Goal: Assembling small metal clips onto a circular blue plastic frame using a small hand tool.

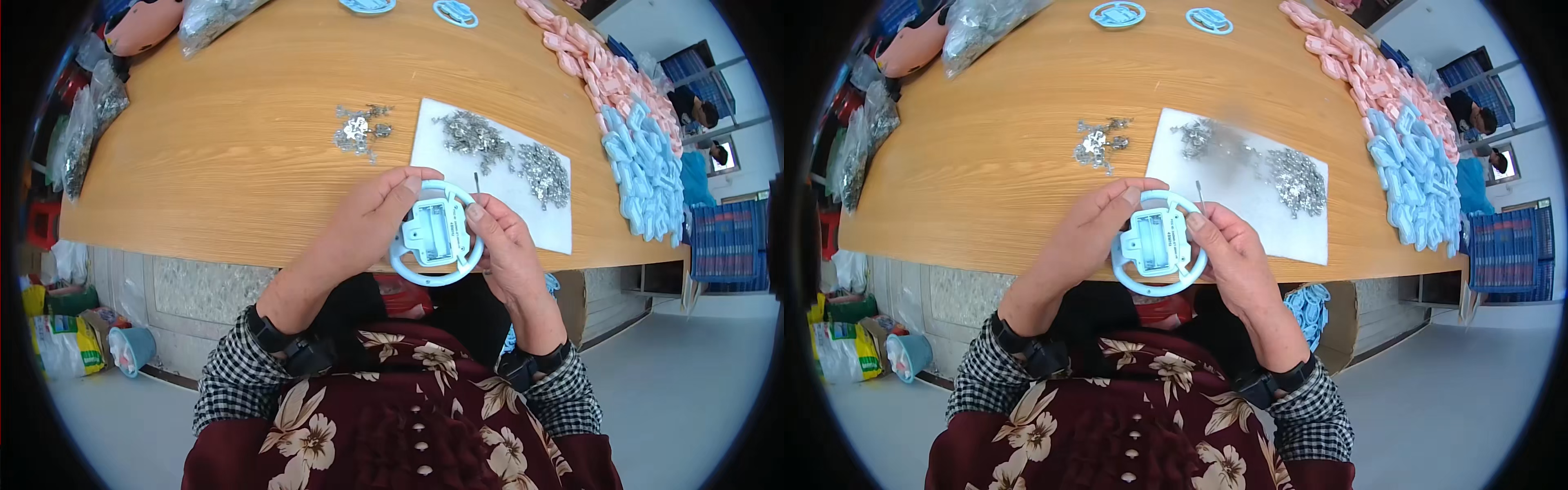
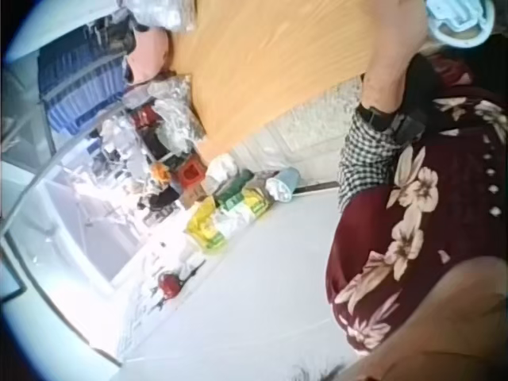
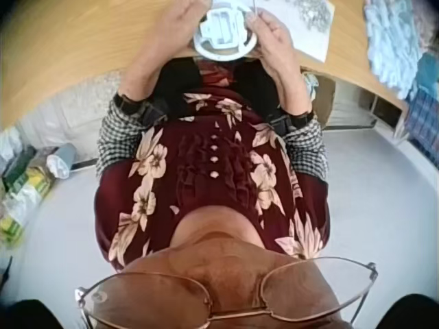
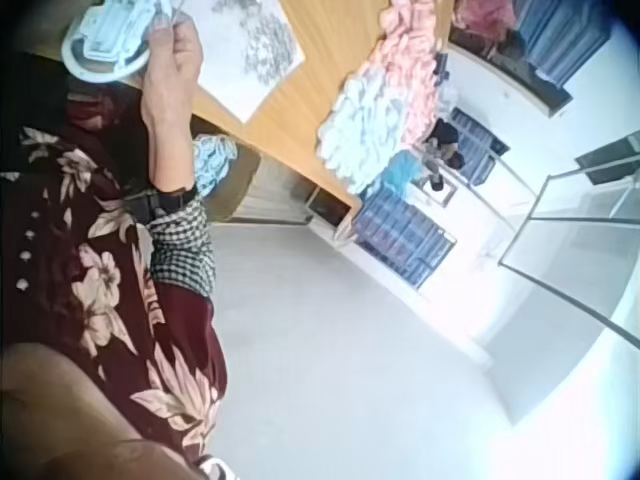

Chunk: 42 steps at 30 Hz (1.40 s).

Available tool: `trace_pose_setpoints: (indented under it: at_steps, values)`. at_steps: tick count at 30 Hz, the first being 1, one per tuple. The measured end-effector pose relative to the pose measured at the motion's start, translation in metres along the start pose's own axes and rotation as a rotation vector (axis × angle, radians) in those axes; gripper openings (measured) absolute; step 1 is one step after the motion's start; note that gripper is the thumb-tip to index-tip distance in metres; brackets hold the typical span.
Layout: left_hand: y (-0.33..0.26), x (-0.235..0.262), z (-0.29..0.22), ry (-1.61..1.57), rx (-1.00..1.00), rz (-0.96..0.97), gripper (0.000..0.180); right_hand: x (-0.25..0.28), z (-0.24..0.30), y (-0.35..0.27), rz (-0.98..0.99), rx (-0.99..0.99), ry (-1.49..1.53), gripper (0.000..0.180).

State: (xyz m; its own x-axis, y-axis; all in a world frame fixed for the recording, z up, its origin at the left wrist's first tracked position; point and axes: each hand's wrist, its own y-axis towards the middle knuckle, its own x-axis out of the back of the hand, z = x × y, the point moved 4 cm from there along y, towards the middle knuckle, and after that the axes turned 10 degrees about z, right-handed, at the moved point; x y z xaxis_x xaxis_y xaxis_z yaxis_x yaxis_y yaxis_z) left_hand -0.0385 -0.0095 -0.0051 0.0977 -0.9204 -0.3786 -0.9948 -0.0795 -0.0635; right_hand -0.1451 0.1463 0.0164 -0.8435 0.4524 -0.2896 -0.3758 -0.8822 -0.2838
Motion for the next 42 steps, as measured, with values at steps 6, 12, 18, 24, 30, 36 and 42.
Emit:
trace_pose_setpoints:
  at_steps: [6, 12, 18, 24, 30, 36, 42]
  values:
    - [-0.003, -0.021, -0.003, 0.466, -0.145, 0.128, 0.042, -0.002, 0.018, -0.015, -0.009, 0.032, -0.251, 0.029]
    - [-0.002, -0.025, 0.004, -0.121, -0.002, 0.14, 0.049, -0.01, 0.02, -0.021, -0.045, 0.218, -0.163, 0.023]
    - [-0.002, -0.028, 0.006, -0.378, -0.15, 0.112, 0.06, -0.022, 0.003, -0.016, -0.076, 0.436, -0.519, 0.014]
    - [0.0, -0.029, 0.007, -0.377, -0.182, 0.095, 0.061, -0.019, 0.003, -0.018, -0.099, 0.454, -0.809, 0.011]
    - [0.003, -0.034, 0.009, -0.353, -0.124, 0.068, 0.065, -0.012, -0.003, -0.013, -0.094, 0.443, -0.95, 0.007]
    - [0.004, -0.038, 0.013, -0.374, -0.148, 0.072, 0.07, -0.006, -0.007, -0.011, -0.002, 0.358, -0.557, 0.005]
    - [0.004, -0.039, 0.015, -0.418, -0.128, 0.076, 0.071, -0.012, -0.002, -0.019, -0.104, 0.398, -0.8, 0.004]
